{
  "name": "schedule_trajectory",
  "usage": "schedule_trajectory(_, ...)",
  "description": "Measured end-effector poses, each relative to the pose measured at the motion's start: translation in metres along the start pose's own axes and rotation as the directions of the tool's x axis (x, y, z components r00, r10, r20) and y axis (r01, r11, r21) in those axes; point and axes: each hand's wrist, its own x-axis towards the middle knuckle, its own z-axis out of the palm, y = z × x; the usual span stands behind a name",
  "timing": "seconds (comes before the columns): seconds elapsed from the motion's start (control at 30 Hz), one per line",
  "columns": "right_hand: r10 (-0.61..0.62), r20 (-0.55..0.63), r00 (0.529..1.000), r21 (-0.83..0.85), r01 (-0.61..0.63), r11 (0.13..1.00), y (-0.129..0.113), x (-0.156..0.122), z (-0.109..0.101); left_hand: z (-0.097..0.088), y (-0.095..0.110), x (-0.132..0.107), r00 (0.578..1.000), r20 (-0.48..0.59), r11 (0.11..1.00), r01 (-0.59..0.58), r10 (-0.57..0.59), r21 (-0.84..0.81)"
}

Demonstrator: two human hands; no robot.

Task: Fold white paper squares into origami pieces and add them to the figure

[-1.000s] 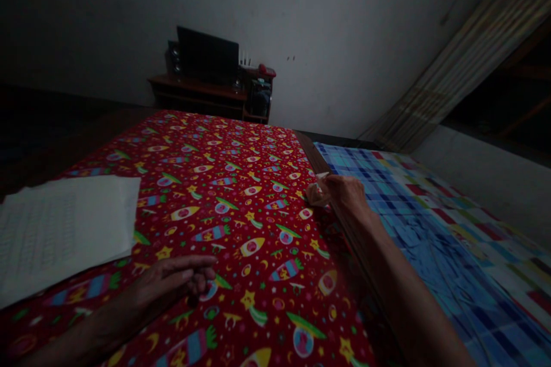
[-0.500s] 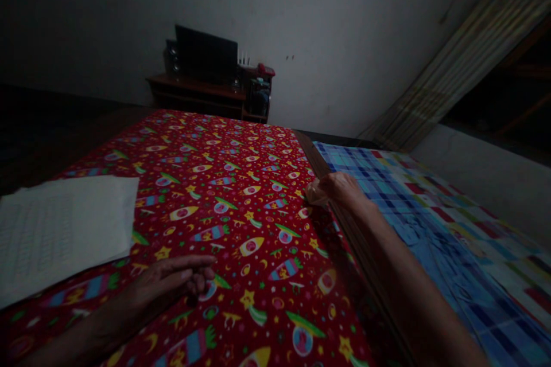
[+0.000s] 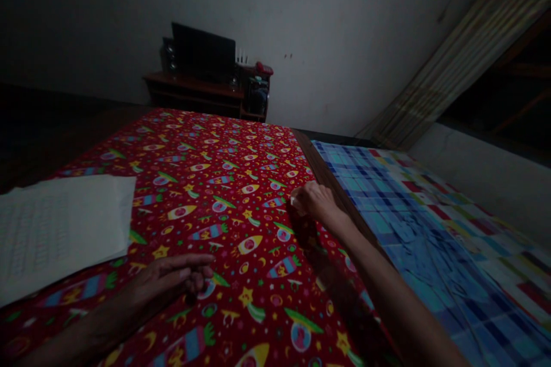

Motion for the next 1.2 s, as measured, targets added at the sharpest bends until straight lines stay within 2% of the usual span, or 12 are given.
schedule_trajectory(0.17,0.035,0.028,0.999,-0.085,-0.033,0.996,-0.022,0.001,0.01,-0.001,-0.002,0.0,1.0,0.008,1.0,0.004,-0.004,-0.009)
schedule_trajectory(0.57,-0.01,-0.01,1.0,-0.074,0.009,0.997,-0.029,0.007,0.014,-0.001,-0.002,0.001,0.999,0.03,1.0,-0.017,0.017,-0.007)
schedule_trajectory(0.7,0.043,-0.036,0.998,-0.051,-0.045,0.998,-0.014,0.006,0.003,-0.004,-0.006,0.003,0.998,0.055,0.999,-0.025,0.027,-0.029)
schedule_trajectory(0.83,0.165,-0.064,0.984,-0.025,-0.167,0.986,0.02,0.005,-0.011,-0.002,-0.005,0.003,0.999,0.039,1.0,-0.022,0.022,-0.011)
schedule_trajectory(0.9,0.17,-0.037,0.985,0.0,-0.171,0.985,0.037,0.004,-0.013,-0.001,-0.002,0.002,0.999,0.03,1.0,-0.018,0.018,-0.001)
schedule_trajectory(1.03,0.117,0.057,0.991,0.043,-0.12,0.992,0.052,0.0,-0.004,0.003,0.002,0.001,1.0,0.004,1.0,-0.009,0.009,0.012)
schedule_trajectory(1.2,0.141,0.082,0.987,0.036,-0.144,0.989,0.049,0.007,0.013,0.002,0.001,0.0,1.0,0.007,1.0,-0.008,0.008,0.009)
